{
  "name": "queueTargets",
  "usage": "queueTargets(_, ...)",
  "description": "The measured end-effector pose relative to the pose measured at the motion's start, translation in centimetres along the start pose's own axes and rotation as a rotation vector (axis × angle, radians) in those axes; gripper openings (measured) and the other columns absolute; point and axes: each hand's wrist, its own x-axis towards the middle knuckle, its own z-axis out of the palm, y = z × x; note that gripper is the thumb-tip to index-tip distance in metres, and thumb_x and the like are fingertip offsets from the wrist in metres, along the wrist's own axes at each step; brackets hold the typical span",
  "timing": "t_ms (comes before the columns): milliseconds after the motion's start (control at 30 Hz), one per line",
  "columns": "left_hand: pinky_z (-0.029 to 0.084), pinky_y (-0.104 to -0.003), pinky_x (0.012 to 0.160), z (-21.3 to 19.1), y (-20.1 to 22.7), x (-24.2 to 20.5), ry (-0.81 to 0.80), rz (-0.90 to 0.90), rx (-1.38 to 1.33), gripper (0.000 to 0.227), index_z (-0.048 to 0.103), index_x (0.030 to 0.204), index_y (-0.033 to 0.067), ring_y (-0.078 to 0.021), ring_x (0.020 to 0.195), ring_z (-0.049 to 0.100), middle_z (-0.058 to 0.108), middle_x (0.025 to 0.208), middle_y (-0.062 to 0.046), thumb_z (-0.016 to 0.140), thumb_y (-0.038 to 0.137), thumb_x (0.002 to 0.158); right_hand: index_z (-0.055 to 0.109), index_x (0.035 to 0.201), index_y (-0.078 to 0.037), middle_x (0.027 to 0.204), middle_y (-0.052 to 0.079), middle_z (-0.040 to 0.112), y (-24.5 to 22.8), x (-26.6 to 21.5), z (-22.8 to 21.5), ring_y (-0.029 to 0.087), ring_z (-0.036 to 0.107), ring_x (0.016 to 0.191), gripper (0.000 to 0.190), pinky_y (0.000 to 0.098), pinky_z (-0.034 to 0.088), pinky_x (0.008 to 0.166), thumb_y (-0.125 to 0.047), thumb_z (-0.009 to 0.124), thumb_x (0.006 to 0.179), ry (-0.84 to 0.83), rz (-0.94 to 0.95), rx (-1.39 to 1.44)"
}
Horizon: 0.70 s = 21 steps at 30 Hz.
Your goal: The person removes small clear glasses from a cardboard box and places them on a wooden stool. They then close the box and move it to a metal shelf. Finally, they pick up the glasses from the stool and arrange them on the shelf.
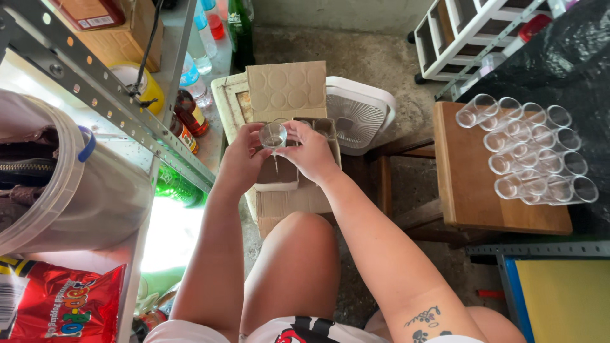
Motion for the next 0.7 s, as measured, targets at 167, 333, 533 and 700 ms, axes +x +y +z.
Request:
queueTargets(167,0.050,-0.043,0.111,2.9,0.6,0.2,-0.013,0.104,-0.068,0.053,0.047,0.147,0.0128,-0.0306,0.132,0.062,0.067,0.136,-0.016,0.068,0.010,0.099,0.061,0.133,-0.001,0.129,0.014,0.070,-0.5,-2.6,-2.5,0.021,0.066,0.122,0.058,0.0347,0.061,0.097,-0.008,0.088,0.083,0.118,-0.086,0.081)
queueTargets(333,0.054,-0.038,0.107,6.4,3.6,-0.4,-0.056,0.151,-0.114,0.057,0.045,0.151,0.0143,-0.0278,0.131,0.062,0.065,0.140,-0.014,0.069,0.009,0.099,0.060,0.136,-0.001,0.130,0.013,0.070,0.4,-5.0,-6.5,0.018,0.066,0.117,0.060,0.0315,0.063,0.092,-0.011,0.089,0.083,0.239,-0.147,0.092)
queueTargets(533,0.055,-0.037,0.110,11.6,8.0,-0.2,-0.151,0.188,-0.014,0.055,0.043,0.152,0.0135,-0.0287,0.135,0.058,0.061,0.147,-0.013,0.065,0.018,0.102,0.060,0.137,-0.003,0.130,0.009,0.070,2.0,-7.9,-11.9,0.014,0.064,0.116,0.058,0.0295,0.062,0.093,-0.013,0.087,0.087,0.386,-0.206,0.056)
queueTargets(700,0.057,-0.038,0.107,17.2,9.9,1.5,-0.179,0.227,0.019,0.053,0.054,0.147,0.0278,-0.0282,0.127,0.065,0.067,0.136,-0.013,0.074,0.027,0.097,0.060,0.139,-0.006,0.131,0.012,0.069,3.4,-10.0,-16.5,0.020,0.066,0.118,0.058,0.0338,0.063,0.094,-0.007,0.085,0.087,0.577,-0.199,0.028)
